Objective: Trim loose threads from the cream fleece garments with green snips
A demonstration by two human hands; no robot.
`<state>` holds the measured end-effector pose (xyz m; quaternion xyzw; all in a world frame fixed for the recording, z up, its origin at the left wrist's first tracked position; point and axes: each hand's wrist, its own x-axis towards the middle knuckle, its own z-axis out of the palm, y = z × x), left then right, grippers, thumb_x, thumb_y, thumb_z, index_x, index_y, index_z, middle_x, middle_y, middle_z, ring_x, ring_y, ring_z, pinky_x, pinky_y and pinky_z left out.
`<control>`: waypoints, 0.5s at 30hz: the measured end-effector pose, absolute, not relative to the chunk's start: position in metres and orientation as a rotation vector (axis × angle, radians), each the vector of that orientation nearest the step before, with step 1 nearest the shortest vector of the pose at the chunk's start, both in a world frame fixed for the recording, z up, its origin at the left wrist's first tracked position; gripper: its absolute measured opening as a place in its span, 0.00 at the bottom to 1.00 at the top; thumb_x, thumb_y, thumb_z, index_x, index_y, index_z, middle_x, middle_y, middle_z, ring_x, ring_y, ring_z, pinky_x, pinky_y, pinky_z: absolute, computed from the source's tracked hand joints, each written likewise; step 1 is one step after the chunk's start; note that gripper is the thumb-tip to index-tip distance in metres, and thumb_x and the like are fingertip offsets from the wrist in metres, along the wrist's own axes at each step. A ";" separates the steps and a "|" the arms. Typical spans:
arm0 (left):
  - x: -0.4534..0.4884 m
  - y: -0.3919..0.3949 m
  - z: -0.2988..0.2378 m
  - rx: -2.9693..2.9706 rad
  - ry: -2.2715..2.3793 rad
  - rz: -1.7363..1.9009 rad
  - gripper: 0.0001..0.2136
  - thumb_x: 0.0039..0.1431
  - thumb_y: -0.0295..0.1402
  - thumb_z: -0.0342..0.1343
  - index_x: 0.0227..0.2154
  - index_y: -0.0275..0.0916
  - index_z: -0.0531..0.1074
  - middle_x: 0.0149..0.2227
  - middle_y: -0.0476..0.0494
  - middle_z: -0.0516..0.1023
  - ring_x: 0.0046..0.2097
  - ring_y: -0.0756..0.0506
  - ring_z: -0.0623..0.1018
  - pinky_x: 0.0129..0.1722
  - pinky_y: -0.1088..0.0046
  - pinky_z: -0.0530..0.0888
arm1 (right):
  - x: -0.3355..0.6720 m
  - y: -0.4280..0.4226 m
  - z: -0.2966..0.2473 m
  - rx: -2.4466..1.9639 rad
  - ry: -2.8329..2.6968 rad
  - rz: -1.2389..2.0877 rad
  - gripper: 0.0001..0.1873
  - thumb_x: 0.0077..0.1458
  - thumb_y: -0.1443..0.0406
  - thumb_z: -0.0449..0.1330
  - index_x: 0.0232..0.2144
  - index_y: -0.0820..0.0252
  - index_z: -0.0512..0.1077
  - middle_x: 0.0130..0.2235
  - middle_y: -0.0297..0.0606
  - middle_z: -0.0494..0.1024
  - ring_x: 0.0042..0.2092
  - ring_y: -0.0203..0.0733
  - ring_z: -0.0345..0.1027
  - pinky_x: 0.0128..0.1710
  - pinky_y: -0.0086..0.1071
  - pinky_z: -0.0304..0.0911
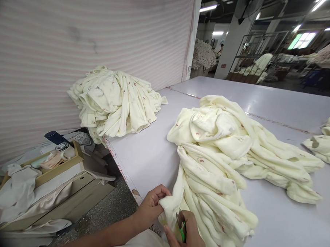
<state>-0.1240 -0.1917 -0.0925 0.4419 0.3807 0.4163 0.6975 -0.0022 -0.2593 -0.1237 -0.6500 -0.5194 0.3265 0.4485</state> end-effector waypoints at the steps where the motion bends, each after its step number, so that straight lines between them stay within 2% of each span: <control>1: -0.124 -0.191 -0.091 1.021 0.851 0.924 0.08 0.45 0.27 0.58 0.30 0.35 0.66 0.28 0.49 0.69 0.31 0.52 0.67 0.31 0.78 0.62 | -0.001 -0.257 -0.125 -1.595 -1.258 0.766 0.20 0.45 0.50 0.58 0.33 0.58 0.65 0.31 0.35 0.70 0.32 0.38 0.64 0.32 0.26 0.59; 3: -0.125 -0.188 -0.088 1.066 0.866 0.876 0.09 0.44 0.28 0.59 0.31 0.35 0.69 0.30 0.49 0.69 0.34 0.51 0.67 0.35 0.77 0.63 | 0.004 -0.249 -0.126 -1.571 -1.174 0.783 0.22 0.47 0.50 0.56 0.38 0.59 0.65 0.40 0.41 0.72 0.42 0.43 0.65 0.41 0.29 0.60; 4: -0.127 -0.185 -0.086 1.066 0.873 0.827 0.08 0.44 0.30 0.60 0.29 0.34 0.70 0.30 0.49 0.69 0.34 0.50 0.67 0.36 0.77 0.63 | 0.009 -0.245 -0.125 -1.576 -1.126 0.817 0.23 0.48 0.49 0.55 0.39 0.60 0.66 0.41 0.42 0.72 0.44 0.44 0.65 0.42 0.30 0.60; 7: -0.135 -0.176 -0.087 0.979 0.873 0.645 0.14 0.45 0.42 0.59 0.22 0.32 0.72 0.23 0.49 0.69 0.28 0.50 0.67 0.32 0.74 0.64 | 0.023 -0.234 -0.121 -1.617 -1.052 0.883 0.20 0.47 0.49 0.55 0.31 0.59 0.67 0.32 0.37 0.73 0.36 0.41 0.67 0.37 0.28 0.63; 9: -0.138 -0.174 -0.089 0.924 0.867 0.593 0.19 0.47 0.47 0.57 0.22 0.32 0.73 0.20 0.47 0.70 0.26 0.49 0.69 0.31 0.72 0.65 | 0.029 -0.234 -0.118 -1.635 -1.057 0.899 0.18 0.48 0.49 0.56 0.29 0.59 0.67 0.28 0.34 0.72 0.31 0.38 0.66 0.32 0.26 0.63; 11: -0.138 -0.174 -0.092 0.874 0.873 0.587 0.20 0.46 0.48 0.56 0.25 0.32 0.75 0.22 0.45 0.73 0.30 0.46 0.71 0.34 0.70 0.67 | 0.030 -0.239 -0.117 -1.680 -1.042 0.904 0.21 0.45 0.48 0.57 0.32 0.59 0.66 0.31 0.36 0.73 0.34 0.40 0.66 0.35 0.28 0.63; 13: -0.136 -0.175 -0.093 0.837 0.874 0.589 0.21 0.46 0.49 0.57 0.27 0.32 0.76 0.24 0.43 0.74 0.31 0.45 0.73 0.36 0.68 0.67 | 0.029 -0.247 -0.117 -1.739 -1.028 0.875 0.26 0.43 0.46 0.57 0.37 0.59 0.66 0.37 0.40 0.74 0.40 0.45 0.66 0.41 0.32 0.61; 15: -0.133 -0.176 -0.093 0.818 0.878 0.593 0.21 0.45 0.49 0.57 0.27 0.32 0.76 0.25 0.42 0.75 0.31 0.44 0.73 0.37 0.68 0.68 | 0.027 -0.257 -0.115 -1.775 -1.039 0.834 0.27 0.43 0.45 0.56 0.37 0.59 0.68 0.40 0.42 0.74 0.44 0.48 0.65 0.45 0.33 0.58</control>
